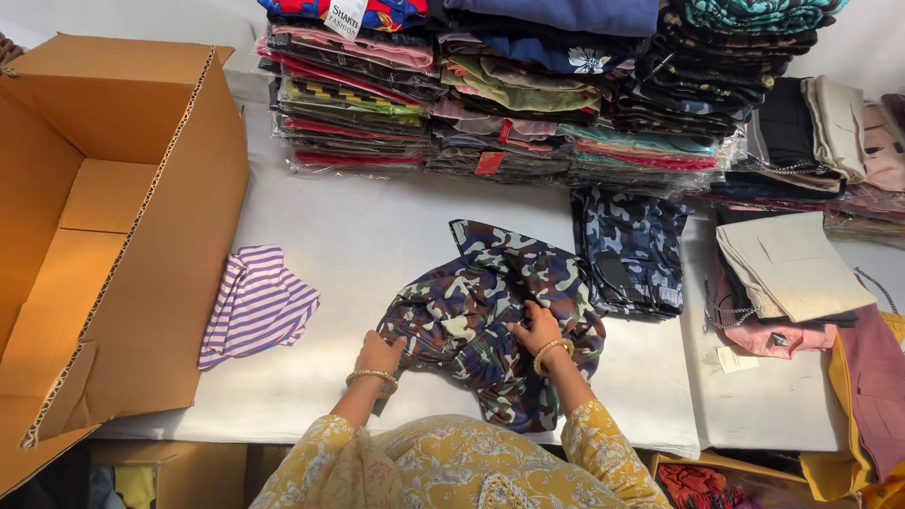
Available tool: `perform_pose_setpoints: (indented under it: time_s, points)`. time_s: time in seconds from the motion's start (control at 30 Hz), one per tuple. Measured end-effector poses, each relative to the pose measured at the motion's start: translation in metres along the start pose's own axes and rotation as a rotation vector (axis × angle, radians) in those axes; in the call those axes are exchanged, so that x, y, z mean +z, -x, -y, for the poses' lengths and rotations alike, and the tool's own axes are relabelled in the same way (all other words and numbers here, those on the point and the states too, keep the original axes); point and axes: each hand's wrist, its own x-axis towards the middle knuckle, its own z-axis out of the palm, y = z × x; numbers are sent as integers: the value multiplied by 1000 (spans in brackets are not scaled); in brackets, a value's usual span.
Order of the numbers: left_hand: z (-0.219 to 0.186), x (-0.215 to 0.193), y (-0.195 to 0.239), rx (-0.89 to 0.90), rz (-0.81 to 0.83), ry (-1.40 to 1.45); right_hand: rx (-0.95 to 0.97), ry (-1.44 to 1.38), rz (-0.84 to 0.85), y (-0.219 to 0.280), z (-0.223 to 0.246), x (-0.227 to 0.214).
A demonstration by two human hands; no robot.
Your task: The person folds a pair of camouflage-patterned pants on a white table, smoothing the fabric and aligning the edges. They then place the folded pants into a cardboard box containing a black shopping bag and other items. The person repeats this process with a second pair of camouflage pants, folding them neatly and stacking them on the table.
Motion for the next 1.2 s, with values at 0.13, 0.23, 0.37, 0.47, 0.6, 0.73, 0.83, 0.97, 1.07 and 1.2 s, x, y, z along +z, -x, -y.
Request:
perform_pose_setpoints:
  time_s: [0.13, 0.23, 0.37, 0.47, 0.6, 0.73, 0.83, 0.97, 1.07, 1.2]
  points:
    - [-11, -13, 16, -108, 199, 119, 145, 62, 218, 35, 23, -1]
    - [0, -6, -5, 59, 58, 345, 76, 188, 206, 63, 30, -12]
    - [11, -9, -22, -13, 129, 642, -151, 96, -21, 52, 17, -4]
    - [22, -15, -15, 253, 43, 362, -102, 91, 7, 38, 54, -12]
    - [28, -55, 35, 826, -115, -355, 164, 68, 314, 37, 37, -1]
    - [74, -72, 34, 689, -14, -478, -287, -82, 267, 80, 23, -27]
    - [108, -92, 21, 749, -203, -468, -349, -424, 425, 113, 21, -38]
    - [86, -134, 48, 648, -116, -528, -111, -461, 621, 135, 63, -34]
    - [82, -117, 42, 540, -65, -549, -319, -270, 522, 139, 91, -42]
    - [75, -63, 22, 545, -230, -195, -608, -222, 277, 132, 127, -77]
